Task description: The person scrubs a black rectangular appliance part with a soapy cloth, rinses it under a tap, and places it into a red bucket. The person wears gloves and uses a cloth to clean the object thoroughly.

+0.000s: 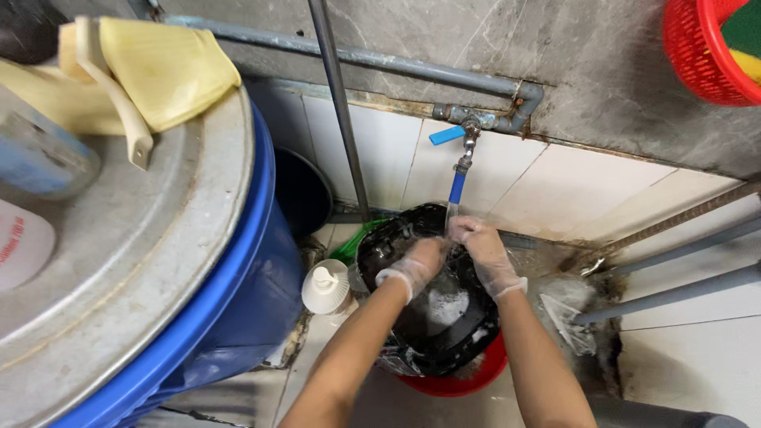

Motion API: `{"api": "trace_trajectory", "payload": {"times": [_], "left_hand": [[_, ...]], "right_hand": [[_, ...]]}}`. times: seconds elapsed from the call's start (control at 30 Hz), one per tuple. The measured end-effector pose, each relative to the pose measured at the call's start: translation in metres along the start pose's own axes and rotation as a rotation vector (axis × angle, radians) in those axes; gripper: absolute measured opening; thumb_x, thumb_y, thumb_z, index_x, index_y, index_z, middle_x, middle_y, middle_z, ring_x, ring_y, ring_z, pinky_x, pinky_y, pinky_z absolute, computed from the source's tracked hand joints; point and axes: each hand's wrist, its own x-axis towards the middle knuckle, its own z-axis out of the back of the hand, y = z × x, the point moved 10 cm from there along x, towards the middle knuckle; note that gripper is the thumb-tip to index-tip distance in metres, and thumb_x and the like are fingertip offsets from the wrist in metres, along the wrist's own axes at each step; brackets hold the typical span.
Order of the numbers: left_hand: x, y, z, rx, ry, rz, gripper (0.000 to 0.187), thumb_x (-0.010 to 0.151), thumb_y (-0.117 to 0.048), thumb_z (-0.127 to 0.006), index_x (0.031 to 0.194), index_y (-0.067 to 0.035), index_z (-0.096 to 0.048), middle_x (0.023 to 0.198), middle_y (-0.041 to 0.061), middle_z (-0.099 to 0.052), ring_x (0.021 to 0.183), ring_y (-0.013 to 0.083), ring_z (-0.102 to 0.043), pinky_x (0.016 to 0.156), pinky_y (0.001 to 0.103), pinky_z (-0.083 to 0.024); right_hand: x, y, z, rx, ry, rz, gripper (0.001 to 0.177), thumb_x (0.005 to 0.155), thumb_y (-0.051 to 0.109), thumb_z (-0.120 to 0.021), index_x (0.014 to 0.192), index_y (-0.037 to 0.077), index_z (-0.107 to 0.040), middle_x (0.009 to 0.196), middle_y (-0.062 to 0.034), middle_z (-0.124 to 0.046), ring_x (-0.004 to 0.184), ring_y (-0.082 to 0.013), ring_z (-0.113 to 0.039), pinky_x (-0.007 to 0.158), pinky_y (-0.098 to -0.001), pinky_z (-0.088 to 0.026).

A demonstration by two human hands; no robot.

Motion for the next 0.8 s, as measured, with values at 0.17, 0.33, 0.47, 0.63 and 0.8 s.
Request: {"api": "trace_trajectory", "payload": {"times": [0.17,0.33,0.47,0.63,0.8], "left_hand": [[0.047,-0.039,-0.002,0.299,-0.105,-0.074,0.024,0.096,-0.026,-0.058,0.102,-0.013,-0.077,0.106,0.014,-0.073,0.099,0.0343,-0.07,0.085,0.048,-0.055],[0.02,-0.077,0.05,0.632,-0.402,-0.313,0.021,0.096,-0.023,-0.058,0.101,-0.013,-0.076,0.101,0.007,-0.069,0.101,0.0261,-0.064,0.082,0.042,-0.051],[-0.009,-0.059,0.07,0.654,-0.197,-0.304,0.017,0.09,-0.02,-0.062,0.093,-0.018,-0.079,0.101,0.007,-0.071,0.105,0.028,-0.067,0.084,0.043,-0.052],[-0.072,-0.034,0.07,0.512,0.104,-0.079,0.027,0.093,-0.038,-0.062,0.101,-0.018,-0.078,0.102,0.014,-0.074,0.092,0.0361,-0.073,0.079,0.047,-0.057],[-0.121,-0.076,0.079,0.505,0.147,-0.131,0.035,0.096,-0.046,-0.057,0.096,-0.019,-0.079,0.099,0.011,-0.076,0.094,0.0354,-0.072,0.084,0.05,-0.056]], "right_hand": [[-0.009,0.039,0.013,0.079,0.025,-0.002,0.018,0.092,0.004,-0.066,0.105,-0.004,-0.076,0.094,-0.0053,-0.073,0.084,-0.0138,-0.065,0.077,-0.0273,-0.052],[-0.032,0.047,0.058,-0.694,-0.316,-0.122,0.024,0.094,0.028,-0.068,0.111,0.013,-0.075,0.098,-0.0149,-0.077,0.091,-0.0269,-0.075,0.083,-0.0385,-0.055],[-0.04,0.021,0.064,-0.993,-0.18,-0.161,0.052,0.077,0.04,-0.078,0.124,0.018,-0.069,0.112,-0.0207,-0.071,0.106,-0.0389,-0.066,0.087,-0.049,-0.052],[-0.052,-0.037,0.059,-1.054,0.043,-0.313,0.047,0.089,0.044,-0.068,0.128,0.019,-0.068,0.119,-0.0176,-0.072,0.115,-0.0361,-0.066,0.097,-0.0482,-0.051],[-0.049,-0.033,0.059,-1.046,-0.043,-0.148,0.045,0.088,0.036,-0.069,0.129,0.016,-0.067,0.118,-0.0185,-0.07,0.112,-0.0388,-0.064,0.094,-0.0493,-0.05]]}}
